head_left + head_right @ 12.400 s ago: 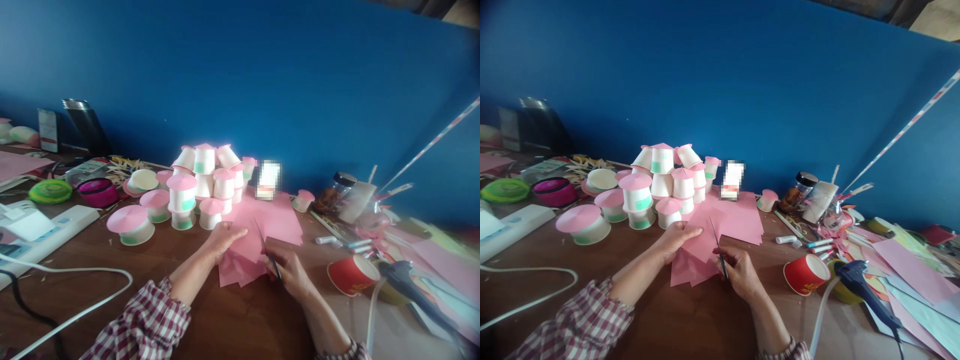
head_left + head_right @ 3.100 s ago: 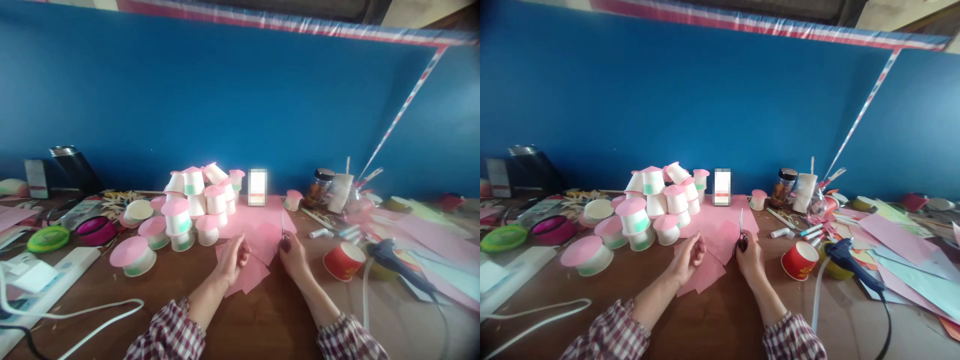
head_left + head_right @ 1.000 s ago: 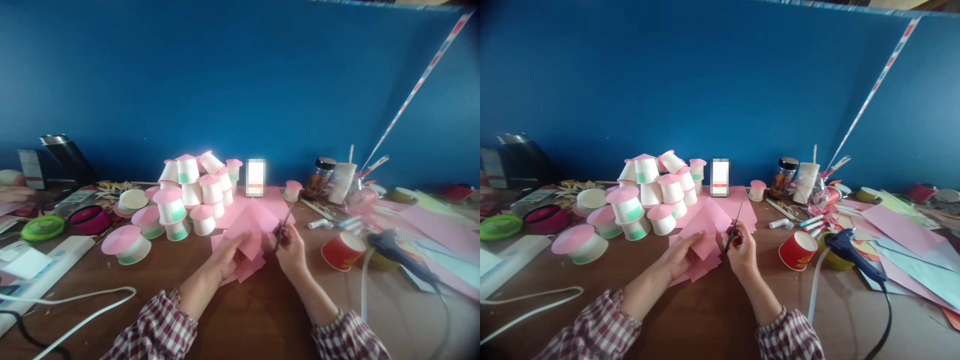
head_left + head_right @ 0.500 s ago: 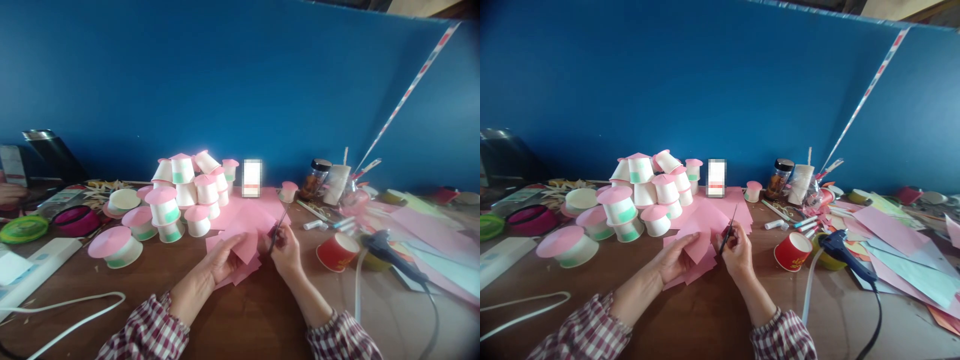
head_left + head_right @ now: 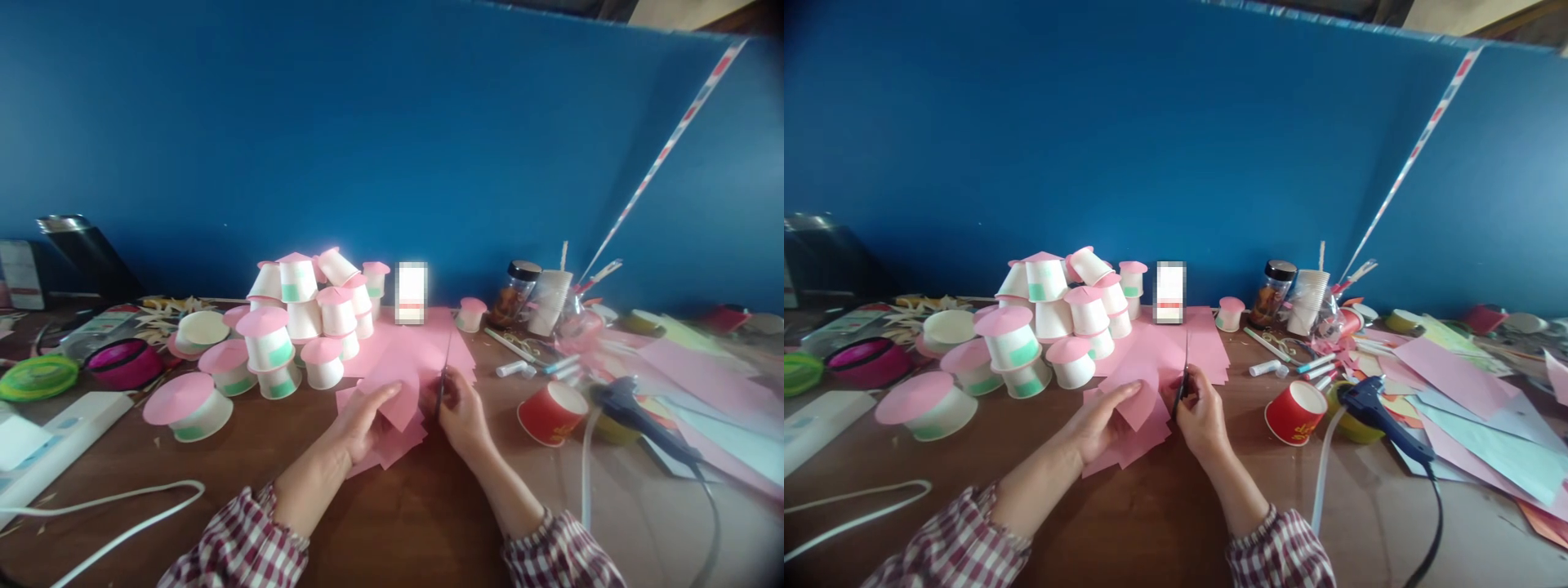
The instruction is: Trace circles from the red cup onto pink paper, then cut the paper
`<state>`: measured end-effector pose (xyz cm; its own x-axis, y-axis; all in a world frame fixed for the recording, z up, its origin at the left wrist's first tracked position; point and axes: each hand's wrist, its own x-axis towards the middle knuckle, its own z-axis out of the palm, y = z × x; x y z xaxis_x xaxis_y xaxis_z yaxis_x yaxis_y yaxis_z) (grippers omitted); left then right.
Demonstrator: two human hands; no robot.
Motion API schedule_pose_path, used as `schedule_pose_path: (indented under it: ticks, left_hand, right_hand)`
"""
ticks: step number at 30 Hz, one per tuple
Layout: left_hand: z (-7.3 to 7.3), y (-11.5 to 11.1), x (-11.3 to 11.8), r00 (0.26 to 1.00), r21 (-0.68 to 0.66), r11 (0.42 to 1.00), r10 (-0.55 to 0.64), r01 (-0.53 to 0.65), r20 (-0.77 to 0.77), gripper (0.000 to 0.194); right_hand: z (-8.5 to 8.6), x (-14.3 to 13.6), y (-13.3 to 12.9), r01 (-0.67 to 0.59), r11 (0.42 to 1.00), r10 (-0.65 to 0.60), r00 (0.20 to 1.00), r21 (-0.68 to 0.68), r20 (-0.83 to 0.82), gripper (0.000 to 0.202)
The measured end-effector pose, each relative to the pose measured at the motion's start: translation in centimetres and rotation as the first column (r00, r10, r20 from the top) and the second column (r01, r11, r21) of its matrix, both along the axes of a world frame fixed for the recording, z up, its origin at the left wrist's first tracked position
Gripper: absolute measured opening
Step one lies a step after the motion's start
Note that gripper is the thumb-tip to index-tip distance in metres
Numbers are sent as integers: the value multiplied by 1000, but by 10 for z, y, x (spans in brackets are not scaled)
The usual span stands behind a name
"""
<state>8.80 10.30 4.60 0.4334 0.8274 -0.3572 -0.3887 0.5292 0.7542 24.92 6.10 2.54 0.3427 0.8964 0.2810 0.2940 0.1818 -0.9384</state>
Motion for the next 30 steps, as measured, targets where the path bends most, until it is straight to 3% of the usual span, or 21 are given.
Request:
schedule_pose_path:
  ticks: [4,7,10,13,21,30]
  left_hand:
    - [-1,8,-3,973,150,971,203,-186,-107,39]
    - [2,12,-7,936,210,942,302,-263,-183,44]
    - [4,15,-9,886,259,913,381,-315,-263,42]
    - [3,18,-10,833,298,886,445,-356,-327,41]
    - [-3,24,-14,792,366,863,481,-349,-377,50]
    - [-4,25,-14,772,424,828,525,-367,-358,51]
  right_hand:
    - [6,-1,-3,-66,997,64,996,-35,-59,43]
    - [11,-1,-7,-207,977,200,973,-50,-118,40]
    - [15,-1,-12,-409,908,390,905,-91,-168,38]
    - [17,-1,-14,-515,847,486,851,-134,-198,42]
    - [20,2,-15,-627,759,579,773,-176,-257,46]
    - [15,4,-13,-653,734,591,750,-187,-299,52]
